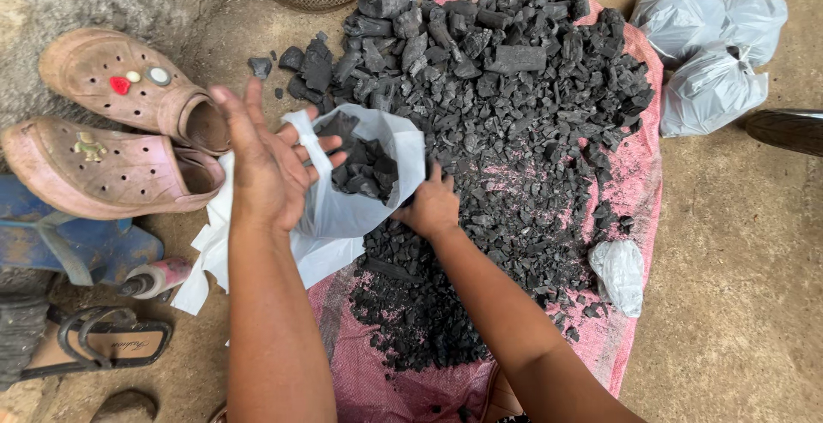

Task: The person places charcoal from a large pile into a plastic bag and then ties the bag shut.

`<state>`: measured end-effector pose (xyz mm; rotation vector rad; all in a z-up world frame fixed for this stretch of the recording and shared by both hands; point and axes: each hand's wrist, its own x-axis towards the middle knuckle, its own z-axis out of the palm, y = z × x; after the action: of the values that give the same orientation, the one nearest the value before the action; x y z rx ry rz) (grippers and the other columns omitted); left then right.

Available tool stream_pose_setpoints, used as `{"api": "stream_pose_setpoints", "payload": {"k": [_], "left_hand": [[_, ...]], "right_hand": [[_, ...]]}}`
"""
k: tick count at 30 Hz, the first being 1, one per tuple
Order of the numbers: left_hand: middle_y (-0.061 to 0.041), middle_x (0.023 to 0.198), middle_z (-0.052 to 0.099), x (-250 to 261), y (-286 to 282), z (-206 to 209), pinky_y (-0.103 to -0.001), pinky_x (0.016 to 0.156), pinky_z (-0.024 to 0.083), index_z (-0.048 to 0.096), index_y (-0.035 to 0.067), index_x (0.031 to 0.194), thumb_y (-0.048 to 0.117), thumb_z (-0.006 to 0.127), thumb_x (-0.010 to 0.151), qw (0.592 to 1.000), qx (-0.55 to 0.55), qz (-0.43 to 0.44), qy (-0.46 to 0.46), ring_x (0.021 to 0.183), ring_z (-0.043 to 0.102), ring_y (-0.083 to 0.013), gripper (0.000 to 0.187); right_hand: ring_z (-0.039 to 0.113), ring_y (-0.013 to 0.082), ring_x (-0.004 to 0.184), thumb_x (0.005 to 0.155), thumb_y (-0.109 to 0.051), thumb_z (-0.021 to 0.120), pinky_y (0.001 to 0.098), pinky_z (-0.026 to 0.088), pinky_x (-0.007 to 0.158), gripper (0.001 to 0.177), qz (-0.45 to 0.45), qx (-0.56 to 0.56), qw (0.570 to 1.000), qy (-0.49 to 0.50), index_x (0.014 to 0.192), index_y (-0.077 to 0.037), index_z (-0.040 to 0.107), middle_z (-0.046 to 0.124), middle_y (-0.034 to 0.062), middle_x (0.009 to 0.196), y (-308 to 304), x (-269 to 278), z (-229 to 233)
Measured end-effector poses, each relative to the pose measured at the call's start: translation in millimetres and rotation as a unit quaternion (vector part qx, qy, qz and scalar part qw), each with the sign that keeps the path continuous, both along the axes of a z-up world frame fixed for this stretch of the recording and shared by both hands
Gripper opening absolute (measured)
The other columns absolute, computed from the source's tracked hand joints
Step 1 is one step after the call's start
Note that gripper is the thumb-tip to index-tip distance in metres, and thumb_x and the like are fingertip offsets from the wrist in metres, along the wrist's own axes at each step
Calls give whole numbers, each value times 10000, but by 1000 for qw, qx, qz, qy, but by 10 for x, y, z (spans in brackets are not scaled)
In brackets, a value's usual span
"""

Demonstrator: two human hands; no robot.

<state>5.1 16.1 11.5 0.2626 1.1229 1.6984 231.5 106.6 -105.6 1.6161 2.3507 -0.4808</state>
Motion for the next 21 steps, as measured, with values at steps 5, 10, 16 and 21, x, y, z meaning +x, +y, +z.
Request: {"api": "stream_pose_setpoints", "payload": {"k": [5, 10, 16, 21], "left_hand": [[-310, 1534, 432, -2, -39, 9, -497, 822, 617, -23, 287, 1641, 966, 343, 676, 1000, -9, -3, -2, 893, 696, -286, 1235], [-293, 1505, 480, -43, -89, 68, -463, 804, 610, 15, 275, 1638, 1021, 312, 672, 1000, -15, -20, 9, 850, 692, -256, 1257], [-279, 1340, 650, -41, -109, 105, -356, 655, 502, 127, 214, 1660, 1001, 225, 660, 997, -26, -58, 47, 690, 543, -182, 1277], [-267, 1310, 663, -35, -99, 102, -319, 607, 462, 131, 208, 1661, 1004, 220, 664, 996, -27, -69, 53, 670, 499, -162, 1279]], "right_hand": [[538, 461, 1237, 698, -437, 872, 501, 521, 980, 747, -80, 19, 994, 66, 1387, -302, 617, 413, 166, 1527, 166, 43, -365], [754, 267, 1027, 764, -392, 865, 396, 591, 919, 584, -119, -62, 937, 322, 1253, -107, 720, 780, 118, 1169, 520, 245, -479], [695, 195, 785, 744, -164, 790, 351, 586, 635, 486, -250, -130, 804, 523, 1215, -141, 674, 722, 80, 987, 779, 38, 693], [604, 153, 713, 788, -84, 823, 293, 522, 581, 453, -113, -134, 748, 641, 1218, -119, 686, 673, 35, 918, 509, -327, 1584]]}}
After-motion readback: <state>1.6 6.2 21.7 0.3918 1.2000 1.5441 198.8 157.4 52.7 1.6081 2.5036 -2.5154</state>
